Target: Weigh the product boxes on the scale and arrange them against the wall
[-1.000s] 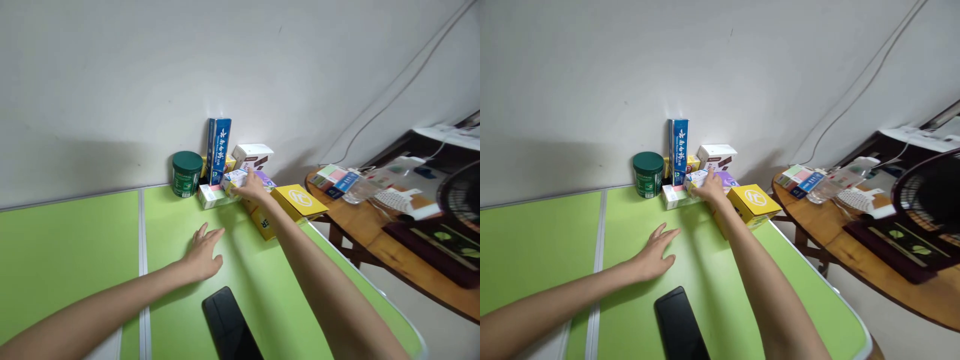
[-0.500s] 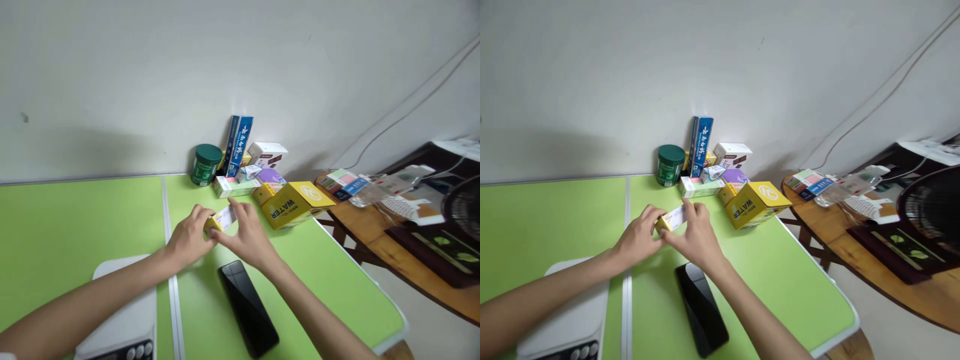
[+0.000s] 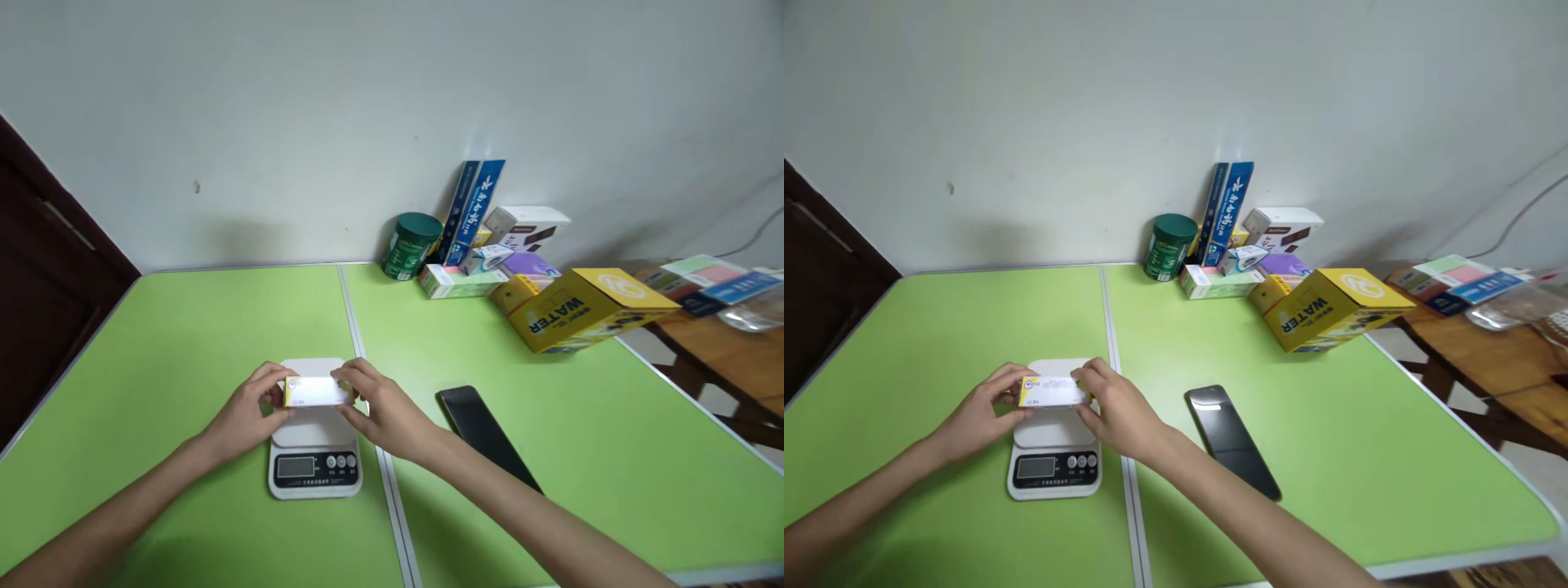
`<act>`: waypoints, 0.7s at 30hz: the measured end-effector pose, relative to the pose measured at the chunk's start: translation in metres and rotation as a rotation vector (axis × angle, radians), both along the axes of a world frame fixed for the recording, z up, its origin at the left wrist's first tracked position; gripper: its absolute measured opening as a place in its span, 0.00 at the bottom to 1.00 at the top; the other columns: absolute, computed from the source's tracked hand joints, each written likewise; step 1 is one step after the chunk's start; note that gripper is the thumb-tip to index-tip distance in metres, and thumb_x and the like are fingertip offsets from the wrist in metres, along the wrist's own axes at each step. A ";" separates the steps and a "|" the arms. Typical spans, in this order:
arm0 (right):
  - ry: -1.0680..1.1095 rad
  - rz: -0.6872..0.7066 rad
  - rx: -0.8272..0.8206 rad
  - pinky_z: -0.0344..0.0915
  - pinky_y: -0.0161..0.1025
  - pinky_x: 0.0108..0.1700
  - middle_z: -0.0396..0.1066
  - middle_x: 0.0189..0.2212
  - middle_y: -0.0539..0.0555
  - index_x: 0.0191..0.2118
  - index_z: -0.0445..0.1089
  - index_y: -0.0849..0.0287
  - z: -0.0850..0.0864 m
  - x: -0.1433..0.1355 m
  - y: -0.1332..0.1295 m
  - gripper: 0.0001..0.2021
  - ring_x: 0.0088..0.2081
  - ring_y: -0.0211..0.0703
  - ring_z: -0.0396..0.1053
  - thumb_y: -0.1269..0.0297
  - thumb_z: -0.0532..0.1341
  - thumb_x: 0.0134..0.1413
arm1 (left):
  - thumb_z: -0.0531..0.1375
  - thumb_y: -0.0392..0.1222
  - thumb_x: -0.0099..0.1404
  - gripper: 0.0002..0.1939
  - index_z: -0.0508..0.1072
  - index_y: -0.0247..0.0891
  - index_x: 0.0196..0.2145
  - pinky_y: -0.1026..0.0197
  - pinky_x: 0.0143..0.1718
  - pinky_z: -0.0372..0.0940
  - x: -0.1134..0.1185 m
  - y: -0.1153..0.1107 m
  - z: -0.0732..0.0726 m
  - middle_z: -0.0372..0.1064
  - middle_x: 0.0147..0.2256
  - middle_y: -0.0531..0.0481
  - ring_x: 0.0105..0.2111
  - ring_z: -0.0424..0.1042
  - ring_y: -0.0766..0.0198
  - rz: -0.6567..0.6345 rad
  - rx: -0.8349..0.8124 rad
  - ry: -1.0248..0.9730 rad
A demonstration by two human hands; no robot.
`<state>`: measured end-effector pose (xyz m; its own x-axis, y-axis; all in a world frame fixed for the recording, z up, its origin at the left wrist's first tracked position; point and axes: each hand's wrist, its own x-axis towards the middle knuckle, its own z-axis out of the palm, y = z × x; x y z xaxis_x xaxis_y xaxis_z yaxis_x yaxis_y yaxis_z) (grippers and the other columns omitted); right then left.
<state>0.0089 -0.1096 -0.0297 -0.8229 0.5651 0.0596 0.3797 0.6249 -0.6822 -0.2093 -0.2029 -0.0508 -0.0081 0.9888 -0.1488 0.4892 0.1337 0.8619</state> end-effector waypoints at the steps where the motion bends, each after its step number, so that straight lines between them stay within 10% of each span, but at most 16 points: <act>1: -0.020 0.000 0.003 0.68 0.43 0.40 0.64 0.46 0.61 0.51 0.63 0.61 -0.003 -0.003 0.000 0.18 0.36 0.43 0.68 0.74 0.58 0.52 | 0.59 0.39 0.59 0.19 0.67 0.42 0.49 0.49 0.49 0.67 -0.003 -0.002 -0.004 0.60 0.50 0.45 0.46 0.66 0.56 0.011 0.001 0.023; 7: -0.089 -0.074 -0.069 0.70 0.44 0.38 0.62 0.49 0.59 0.56 0.57 0.55 -0.004 0.015 0.008 0.24 0.38 0.44 0.69 0.67 0.59 0.53 | 0.63 0.43 0.56 0.40 0.50 0.52 0.62 0.46 0.44 0.70 -0.013 -0.015 -0.007 0.62 0.49 0.44 0.41 0.69 0.55 0.104 -0.046 0.138; 13: -0.102 -0.091 -0.219 0.70 0.41 0.35 0.66 0.43 0.55 0.55 0.57 0.51 -0.005 0.017 0.013 0.21 0.37 0.43 0.69 0.64 0.57 0.56 | 0.63 0.39 0.56 0.34 0.59 0.58 0.58 0.52 0.38 0.73 -0.014 -0.016 -0.002 0.61 0.54 0.48 0.40 0.70 0.57 0.065 -0.022 0.017; 21: -0.053 0.102 -0.101 0.67 0.41 0.37 0.65 0.39 0.55 0.47 0.59 0.51 -0.010 -0.031 0.014 0.11 0.35 0.44 0.66 0.61 0.54 0.59 | 0.64 0.38 0.54 0.24 0.67 0.39 0.49 0.54 0.45 0.68 -0.029 0.000 -0.014 0.68 0.46 0.45 0.44 0.70 0.57 -0.065 0.223 0.044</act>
